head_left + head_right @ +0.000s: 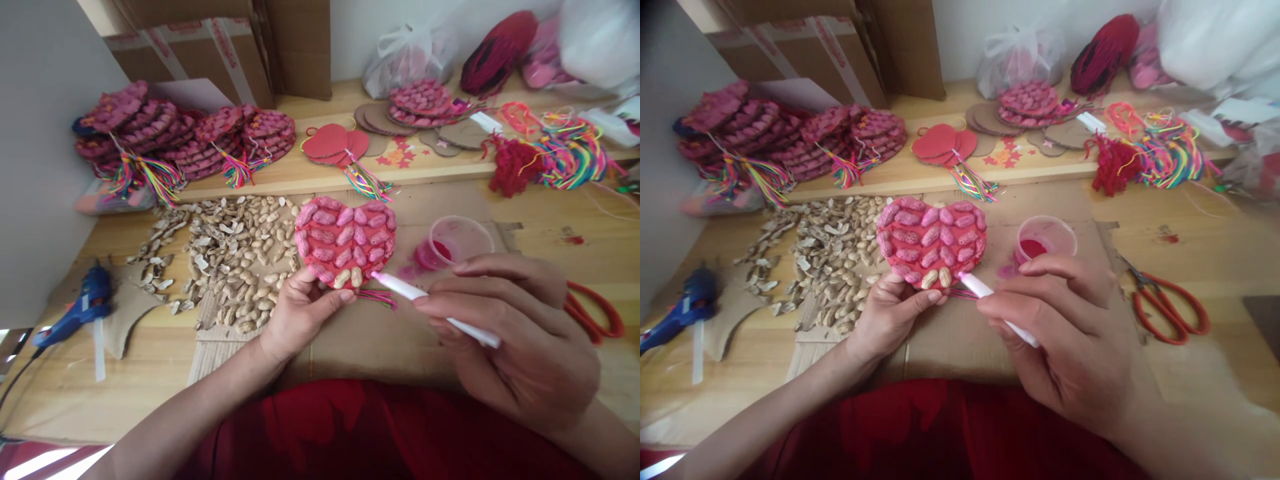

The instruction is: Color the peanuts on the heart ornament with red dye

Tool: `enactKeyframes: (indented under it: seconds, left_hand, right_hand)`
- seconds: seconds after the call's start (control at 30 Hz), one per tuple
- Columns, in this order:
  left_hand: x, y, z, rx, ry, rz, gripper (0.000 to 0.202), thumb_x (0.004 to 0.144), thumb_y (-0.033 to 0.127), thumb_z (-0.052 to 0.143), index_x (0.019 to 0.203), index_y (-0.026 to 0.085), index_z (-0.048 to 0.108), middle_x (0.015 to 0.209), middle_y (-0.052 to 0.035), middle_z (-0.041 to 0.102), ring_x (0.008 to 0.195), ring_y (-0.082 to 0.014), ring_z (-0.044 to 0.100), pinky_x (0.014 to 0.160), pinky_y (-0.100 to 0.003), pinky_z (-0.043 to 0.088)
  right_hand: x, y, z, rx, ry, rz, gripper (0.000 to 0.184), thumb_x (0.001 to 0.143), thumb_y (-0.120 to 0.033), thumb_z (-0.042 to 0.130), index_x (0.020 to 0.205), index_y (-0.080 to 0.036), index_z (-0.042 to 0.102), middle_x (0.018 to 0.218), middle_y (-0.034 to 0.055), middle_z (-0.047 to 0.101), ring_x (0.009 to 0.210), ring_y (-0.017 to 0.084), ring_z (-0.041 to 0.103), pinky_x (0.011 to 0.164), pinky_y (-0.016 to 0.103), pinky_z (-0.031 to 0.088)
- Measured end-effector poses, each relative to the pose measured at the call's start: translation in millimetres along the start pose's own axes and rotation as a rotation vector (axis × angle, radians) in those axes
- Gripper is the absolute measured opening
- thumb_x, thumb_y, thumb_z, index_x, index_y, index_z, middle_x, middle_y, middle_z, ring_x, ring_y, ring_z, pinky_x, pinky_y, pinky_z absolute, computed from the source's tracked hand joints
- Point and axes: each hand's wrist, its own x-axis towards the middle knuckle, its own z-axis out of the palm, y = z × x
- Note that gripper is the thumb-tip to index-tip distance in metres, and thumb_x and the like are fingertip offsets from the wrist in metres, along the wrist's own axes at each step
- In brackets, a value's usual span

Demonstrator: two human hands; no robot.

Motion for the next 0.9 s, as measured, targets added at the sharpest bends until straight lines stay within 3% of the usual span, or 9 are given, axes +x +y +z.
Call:
enactKeyframes:
  seconds: [0.3,0.67,0.9]
  left_hand:
    - [1,2,0.3,-0.081,0.006,-0.051,0.02,0.075,0.015,0.088,0.089,0.019,0.075,0.084,0.0012,0.076,0.076,-0.0094,0.069,0.073,-0.02,0.058]
    - [4,16,7.7,-0.251,0.069,-0.195,0.033,0.062,0.016,0.096,0.088,0.017,0.075,0.078,0.0014,0.077,0.069,-0.0088,0.072,0.068,-0.016,0.06]
    - [3,12,5.6,-0.214,0.034,-0.166,0.028,0.065,0.016,0.095,0.085,0.017,0.075,0.078,0.001,0.078,0.069,-0.0096,0.072,0.068,-0.018,0.061]
  right_hand:
    - [1,1,-1,-0.034,0.031,0.056,0.023,0.087,-0.014,0.068,0.107,-0.024,0.069,0.096,0.0032,0.076,0.096,0.022,0.066,0.095,0.044,0.052]
    - [4,6,0,0.01,0.064,0.091,0.023,0.088,-0.012,0.066,0.108,-0.023,0.067,0.095,0.0013,0.074,0.09,0.017,0.067,0.094,0.039,0.053]
    - [2,7,-1,0.086,0.092,0.162,0.025,0.086,-0.012,0.066,0.109,-0.024,0.068,0.094,0.0016,0.072,0.092,0.019,0.068,0.088,0.04,0.052]
